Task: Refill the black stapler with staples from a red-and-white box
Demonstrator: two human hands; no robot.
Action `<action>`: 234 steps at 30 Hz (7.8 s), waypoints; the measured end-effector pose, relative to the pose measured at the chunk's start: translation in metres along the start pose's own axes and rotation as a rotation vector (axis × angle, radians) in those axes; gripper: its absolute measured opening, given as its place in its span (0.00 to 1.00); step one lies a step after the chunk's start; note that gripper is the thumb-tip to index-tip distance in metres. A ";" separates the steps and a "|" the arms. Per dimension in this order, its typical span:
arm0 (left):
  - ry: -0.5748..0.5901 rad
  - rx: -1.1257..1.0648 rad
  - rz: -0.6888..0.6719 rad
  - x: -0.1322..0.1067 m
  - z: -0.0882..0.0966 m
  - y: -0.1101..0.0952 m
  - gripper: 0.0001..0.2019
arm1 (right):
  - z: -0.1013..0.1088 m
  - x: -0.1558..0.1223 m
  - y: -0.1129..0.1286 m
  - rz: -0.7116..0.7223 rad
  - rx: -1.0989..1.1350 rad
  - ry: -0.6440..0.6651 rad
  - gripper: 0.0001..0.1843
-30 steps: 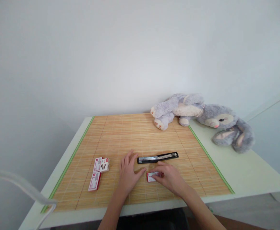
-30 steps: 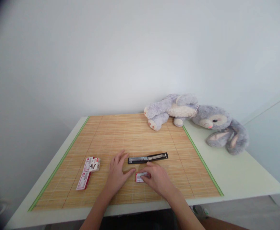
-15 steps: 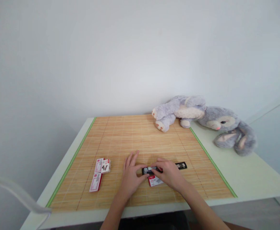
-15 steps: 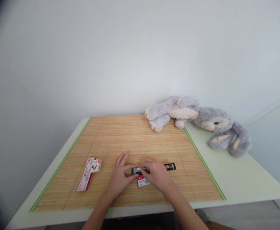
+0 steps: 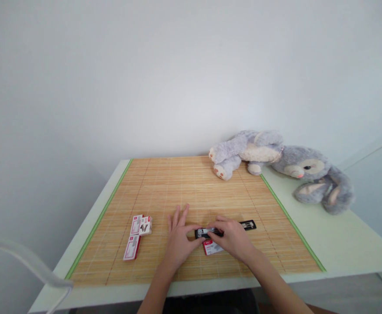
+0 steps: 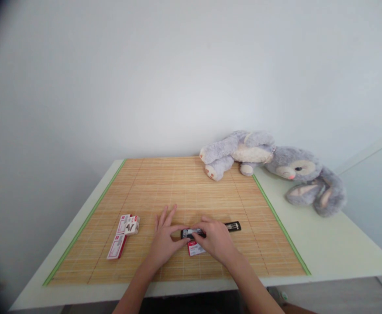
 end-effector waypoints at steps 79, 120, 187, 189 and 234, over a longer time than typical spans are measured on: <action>0.059 0.022 0.019 -0.001 -0.002 -0.003 0.14 | 0.003 0.024 0.015 0.282 0.163 0.124 0.11; 0.142 -0.037 -0.110 -0.019 0.002 -0.058 0.30 | 0.011 -0.008 -0.066 0.038 0.065 -0.480 0.16; -0.268 0.406 0.668 -0.080 0.089 0.163 0.29 | -0.027 -0.075 -0.059 0.055 0.162 -0.191 0.46; -0.274 0.351 0.680 -0.074 0.093 0.166 0.28 | -0.026 -0.074 -0.058 0.055 0.159 -0.190 0.46; -0.063 -0.259 0.439 -0.059 0.014 0.004 0.17 | -0.044 -0.060 -0.048 -0.033 0.009 -0.214 0.42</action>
Point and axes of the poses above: each hand's wrist, its own x-axis towards the middle knuckle, its own z-axis out of the back of the hand, y = z × x, the point moved 8 cm from there along x, towards the middle knuckle, and after that the axes turned 13 degrees about x, right-handed, at the moved point
